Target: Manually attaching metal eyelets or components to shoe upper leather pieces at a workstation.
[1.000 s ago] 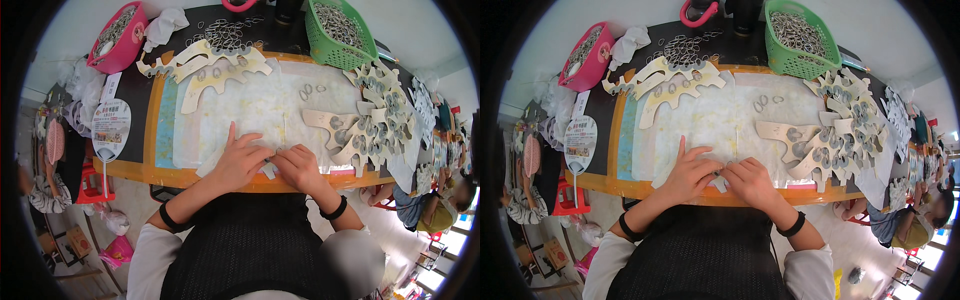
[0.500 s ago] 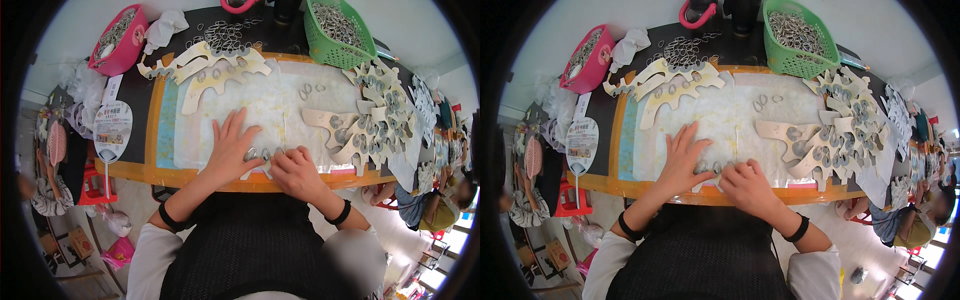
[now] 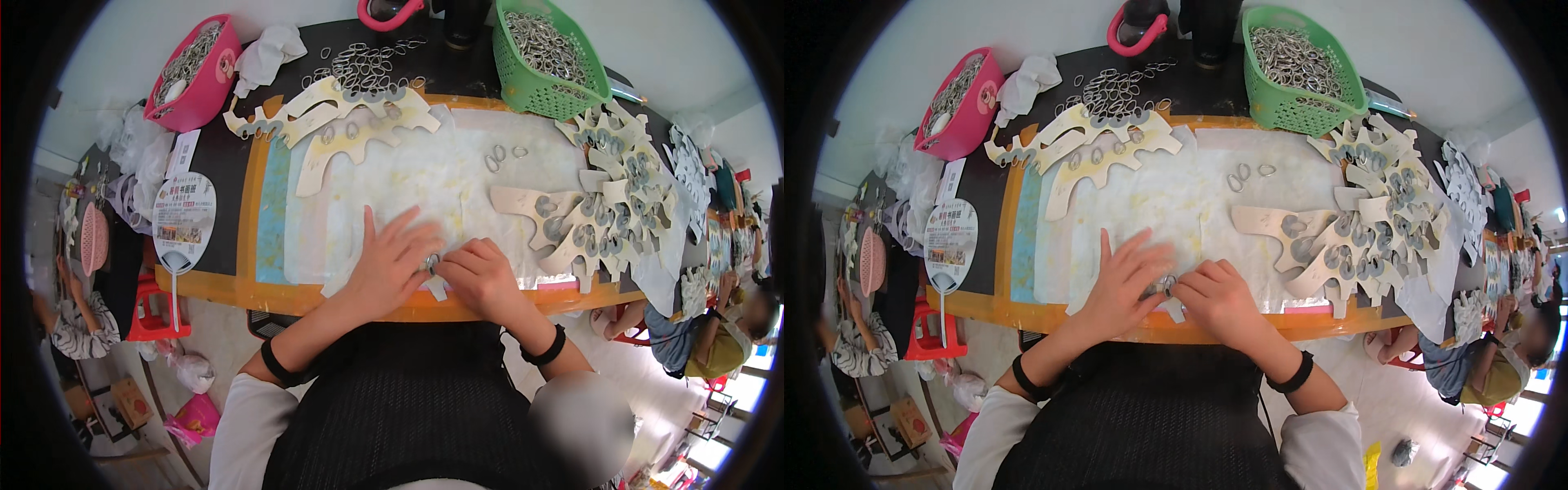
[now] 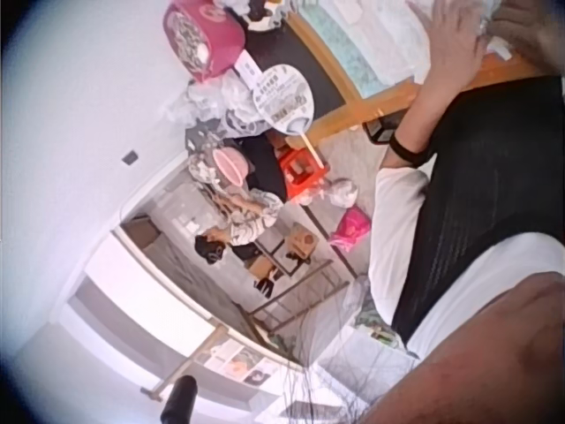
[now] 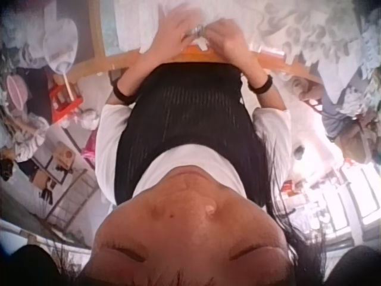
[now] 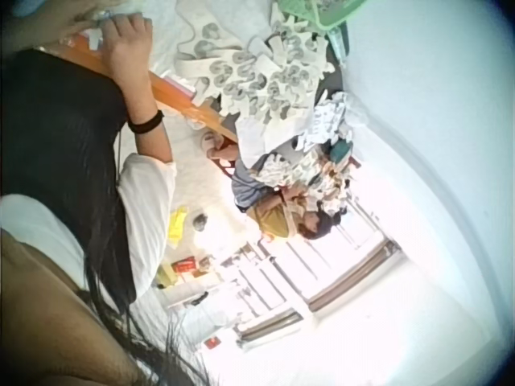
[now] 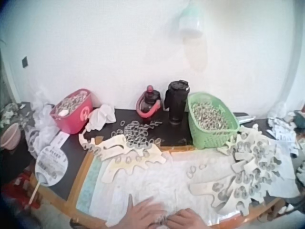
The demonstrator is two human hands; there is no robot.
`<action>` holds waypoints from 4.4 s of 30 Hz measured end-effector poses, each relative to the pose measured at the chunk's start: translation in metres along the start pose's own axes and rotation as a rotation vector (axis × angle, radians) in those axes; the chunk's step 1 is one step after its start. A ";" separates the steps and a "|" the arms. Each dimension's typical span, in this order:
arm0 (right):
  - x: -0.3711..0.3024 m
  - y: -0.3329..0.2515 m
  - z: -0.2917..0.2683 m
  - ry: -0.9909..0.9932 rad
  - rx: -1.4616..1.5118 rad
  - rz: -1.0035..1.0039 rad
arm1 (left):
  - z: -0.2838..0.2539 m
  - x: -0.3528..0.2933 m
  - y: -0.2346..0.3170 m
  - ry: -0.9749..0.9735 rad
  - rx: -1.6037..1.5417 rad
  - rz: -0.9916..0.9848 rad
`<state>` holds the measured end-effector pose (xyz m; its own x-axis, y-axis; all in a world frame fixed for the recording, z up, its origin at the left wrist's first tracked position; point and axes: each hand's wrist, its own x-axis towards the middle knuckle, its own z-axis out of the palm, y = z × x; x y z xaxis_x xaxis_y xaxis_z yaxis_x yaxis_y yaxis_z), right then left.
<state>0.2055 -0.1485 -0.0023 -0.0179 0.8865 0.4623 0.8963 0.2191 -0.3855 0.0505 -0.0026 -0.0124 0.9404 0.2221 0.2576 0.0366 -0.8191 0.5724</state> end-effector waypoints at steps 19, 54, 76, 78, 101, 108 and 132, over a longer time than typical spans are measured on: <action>0.003 -0.001 -0.004 -0.090 0.113 -0.009 | 0.010 -0.015 -0.006 0.186 0.104 0.230; -0.016 -0.015 0.003 0.036 0.095 0.103 | -0.011 0.013 -0.008 -0.126 -0.054 0.228; -0.013 -0.017 0.002 -0.033 -0.033 0.087 | -0.020 0.004 -0.003 -0.107 -0.183 0.157; -0.012 -0.018 0.003 -0.038 -0.036 0.089 | -0.019 0.012 -0.010 -0.174 -0.124 0.212; -0.011 -0.015 0.018 0.045 -0.149 0.159 | -0.010 0.006 -0.032 -0.107 -0.215 0.364; -0.013 -0.019 0.012 0.003 -0.225 0.089 | -0.017 0.007 -0.022 -0.158 -0.131 0.350; -0.010 -0.009 0.008 -0.037 -0.204 0.041 | 0.004 -0.013 -0.003 0.033 0.324 0.367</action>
<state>0.1943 -0.1567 -0.0097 0.0072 0.9080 0.4189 0.9676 0.0994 -0.2323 0.0396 -0.0050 -0.0201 0.8998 -0.0995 0.4249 -0.1869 -0.9677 0.1693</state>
